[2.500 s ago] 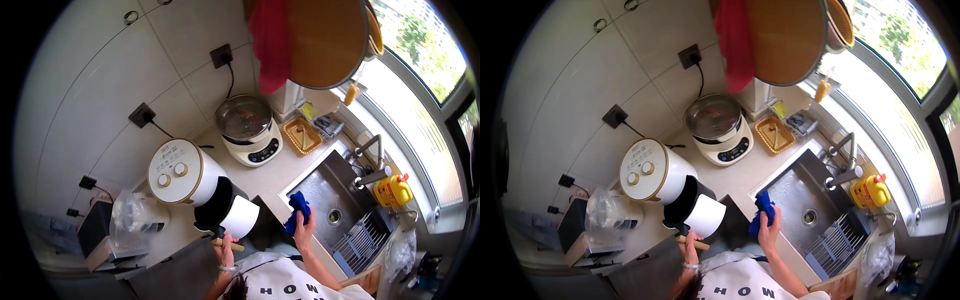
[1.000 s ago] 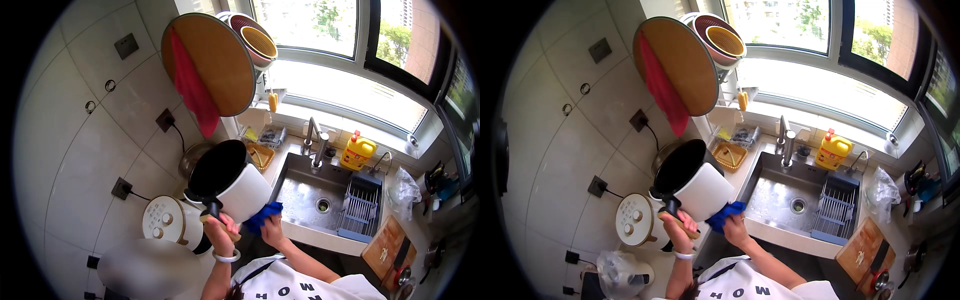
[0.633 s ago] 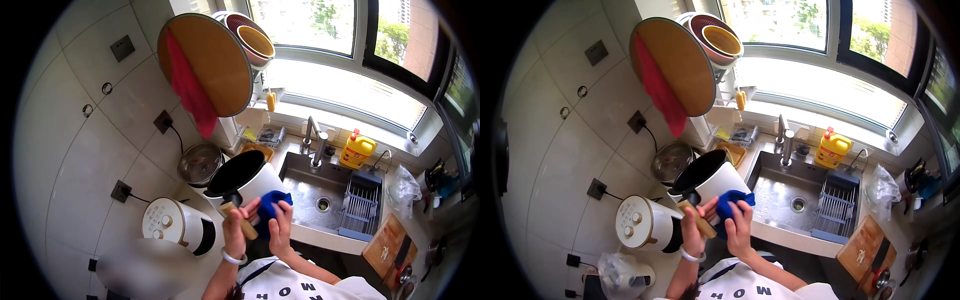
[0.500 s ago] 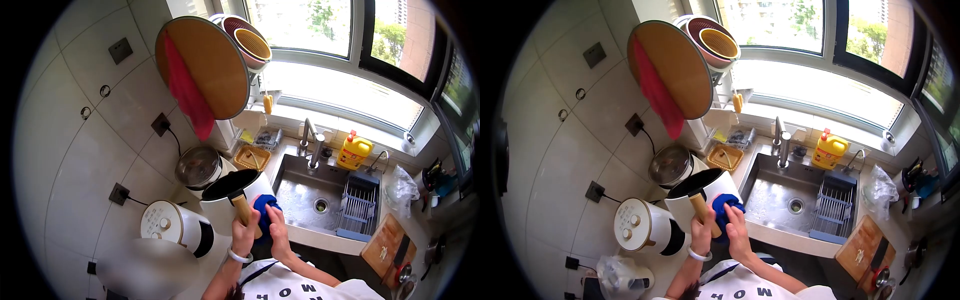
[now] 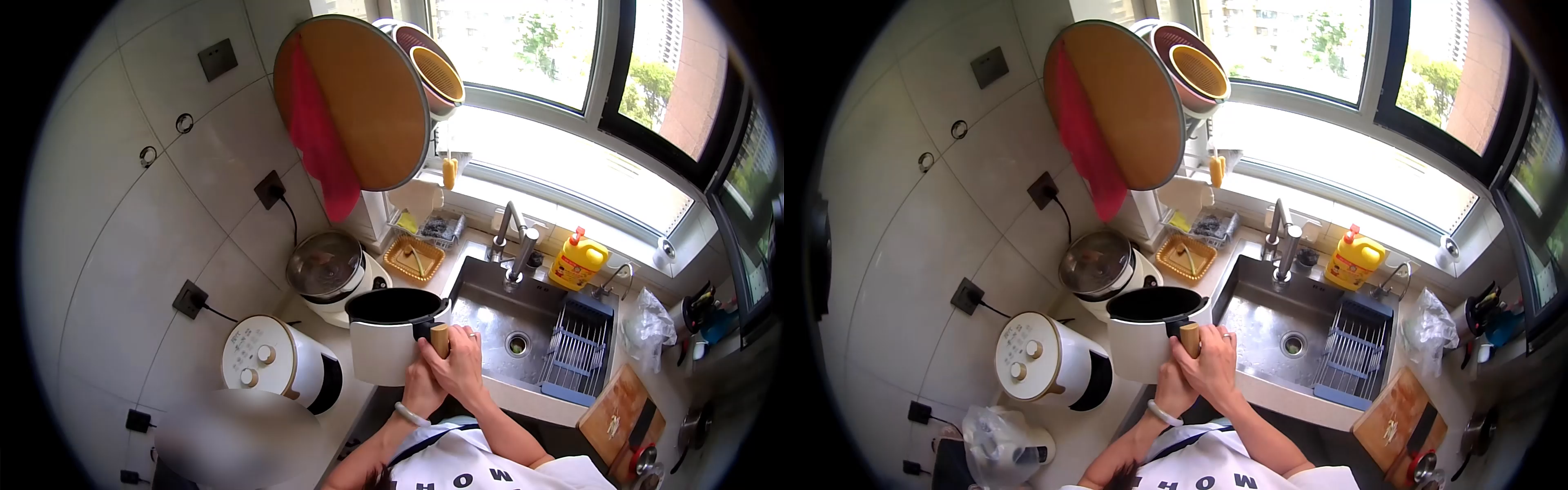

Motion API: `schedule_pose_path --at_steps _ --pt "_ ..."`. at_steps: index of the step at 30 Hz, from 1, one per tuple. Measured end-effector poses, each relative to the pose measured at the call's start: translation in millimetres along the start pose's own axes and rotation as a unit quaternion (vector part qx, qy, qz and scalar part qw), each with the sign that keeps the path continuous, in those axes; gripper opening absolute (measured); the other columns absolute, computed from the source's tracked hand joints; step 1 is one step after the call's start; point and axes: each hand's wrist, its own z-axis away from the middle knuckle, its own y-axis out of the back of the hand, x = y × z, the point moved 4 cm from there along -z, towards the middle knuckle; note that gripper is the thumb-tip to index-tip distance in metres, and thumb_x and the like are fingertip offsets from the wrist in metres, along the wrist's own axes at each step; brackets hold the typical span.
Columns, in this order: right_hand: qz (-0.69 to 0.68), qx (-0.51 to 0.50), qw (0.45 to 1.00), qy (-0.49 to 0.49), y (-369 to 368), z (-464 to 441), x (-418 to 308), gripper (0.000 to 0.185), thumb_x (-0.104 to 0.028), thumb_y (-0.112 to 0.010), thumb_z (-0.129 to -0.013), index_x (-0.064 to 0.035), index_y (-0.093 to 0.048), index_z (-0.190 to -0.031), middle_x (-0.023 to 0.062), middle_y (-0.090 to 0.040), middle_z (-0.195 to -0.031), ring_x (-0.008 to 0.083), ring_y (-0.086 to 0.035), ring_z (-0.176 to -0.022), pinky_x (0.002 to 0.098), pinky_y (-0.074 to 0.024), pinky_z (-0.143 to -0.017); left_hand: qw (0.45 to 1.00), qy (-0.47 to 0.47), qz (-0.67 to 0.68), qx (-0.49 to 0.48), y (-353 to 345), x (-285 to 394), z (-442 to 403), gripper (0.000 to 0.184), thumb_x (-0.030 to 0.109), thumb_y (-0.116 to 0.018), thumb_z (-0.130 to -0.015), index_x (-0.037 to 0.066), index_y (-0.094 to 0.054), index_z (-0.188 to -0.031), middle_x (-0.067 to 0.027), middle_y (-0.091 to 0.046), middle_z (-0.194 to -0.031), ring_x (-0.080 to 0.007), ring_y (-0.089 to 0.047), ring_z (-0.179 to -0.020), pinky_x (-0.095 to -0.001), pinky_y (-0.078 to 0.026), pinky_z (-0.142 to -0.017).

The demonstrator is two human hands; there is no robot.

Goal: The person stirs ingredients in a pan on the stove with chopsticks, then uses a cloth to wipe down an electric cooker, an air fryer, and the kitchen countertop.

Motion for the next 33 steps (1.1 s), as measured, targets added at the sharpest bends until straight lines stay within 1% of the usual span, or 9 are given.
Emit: schedule_pose_path --at_steps 4,7,11,12,14,18,24,28,33 --pt "-0.025 -0.008 0.996 -0.082 -11.1 12.8 14.5 0.039 -0.037 -0.069 -0.087 -0.0001 -0.062 -0.08 0.0174 -0.062 -0.078 0.0353 -0.057 -0.08 0.0457 -0.0397 -0.079 0.992 0.108 0.057 -0.006 4.3 5.0 15.7 0.071 0.015 -0.08 -0.076 0.0 -0.044 -0.135 -0.0268 -0.065 -0.109 -0.0465 -0.064 -0.096 -0.0472 -0.053 -0.083" --pt "-0.037 -0.016 0.989 -0.142 -23.1 22.2 33.4 0.04 -0.039 -0.068 -0.088 0.0001 -0.062 -0.079 0.0188 -0.063 -0.078 0.0368 -0.058 -0.079 0.0471 -0.042 -0.077 0.996 0.066 0.053 -0.04 9.3 -0.9 33.5 0.077 0.015 -0.083 -0.074 -0.001 -0.044 -0.138 -0.0237 -0.067 -0.11 -0.0416 -0.067 -0.099 -0.0436 -0.053 -0.088" --pt "-0.167 -0.007 0.957 -0.236 -21.6 11.5 43.5 0.042 -0.039 -0.067 -0.091 0.0005 -0.06 -0.08 0.0147 -0.063 -0.067 0.0273 -0.064 -0.063 0.0411 -0.0484 -0.06 0.974 0.116 0.069 -0.181 28.4 -3.3 55.7 0.058 0.006 -0.081 -0.075 0.0 -0.059 -0.128 -0.0189 -0.069 -0.111 -0.0278 -0.07 -0.101 -0.0351 -0.054 -0.09" --pt "-0.227 -0.005 0.944 -0.239 -21.1 5.7 48.2 0.039 -0.037 -0.067 -0.093 -0.0005 -0.059 -0.081 0.0088 -0.063 -0.062 0.018 -0.062 -0.054 0.0344 -0.0467 -0.051 0.977 0.114 0.073 -0.163 40.3 -4.8 55.6 0.052 0.002 -0.079 -0.076 0.0 -0.061 -0.125 -0.016 -0.07 -0.109 -0.0222 -0.069 -0.099 -0.0318 -0.054 -0.09" --pt "-0.277 -0.026 0.919 -0.28 -8.4 -5.9 38.2 0.037 -0.036 -0.068 -0.094 -0.0019 -0.058 -0.083 0.0058 -0.06 -0.061 0.0124 -0.056 -0.048 0.0294 -0.0431 -0.046 0.97 0.142 0.165 -0.109 67.3 -2.5 44.0 0.045 -0.006 -0.075 -0.079 0.002 -0.065 -0.122 -0.0075 -0.07 -0.106 -0.0112 -0.066 -0.095 -0.025 -0.052 -0.089" --pt "-0.228 -0.004 0.942 -0.248 -5.9 -18.1 53.5 0.042 -0.04 -0.07 -0.092 -0.0022 -0.056 -0.081 0.0057 -0.058 -0.061 0.0112 -0.053 -0.048 0.0287 -0.0424 -0.045 0.964 0.125 0.233 0.004 137.4 65.8 -11.6 0.052 -0.014 -0.076 -0.075 0.004 -0.062 -0.122 -0.0026 -0.063 -0.105 -0.0116 -0.064 -0.097 -0.0256 -0.053 -0.088" --pt "-0.249 0.02 0.93 -0.269 -0.2 -22.2 75.1 0.048 -0.046 -0.068 -0.091 -0.0045 -0.052 -0.075 0.0024 -0.052 -0.055 0.0101 -0.05 -0.044 0.0277 -0.0398 -0.041 0.953 -0.137 0.268 -0.011 179.0 164.9 -95.3 0.048 -0.009 -0.076 -0.079 0.001 -0.058 -0.122 -0.0081 -0.064 -0.112 -0.0145 -0.065 -0.104 -0.0278 -0.056 -0.091" --pt "-0.331 -0.008 0.888 -0.32 1.5 -18.5 68.3 0.038 -0.038 -0.066 -0.095 -0.0062 -0.051 -0.08 -0.0013 -0.045 -0.052 0.0088 -0.044 -0.038 0.0267 -0.0328 -0.034 0.945 -0.163 0.285 -0.006 188.4 214.9 -124.7 0.05 -0.006 -0.077 -0.079 0.001 -0.057 -0.124 -0.0085 -0.064 -0.113 -0.0146 -0.064 -0.103 -0.0279 -0.056 -0.091" --pt "-0.407 -0.008 0.856 -0.318 -3.6 -12.6 68.3 0.044 -0.042 -0.062 -0.097 -0.0065 -0.05 -0.074 -0.0001 -0.043 -0.05 0.0109 -0.043 -0.036 0.0272 -0.0334 -0.033 0.927 -0.199 0.285 0.141 196.6 224.8 -117.0 0.05 -0.003 -0.078 -0.081 0.001 -0.056 -0.125 -0.0083 -0.064 -0.112 -0.0143 -0.063 -0.102 -0.026 -0.055 -0.088"
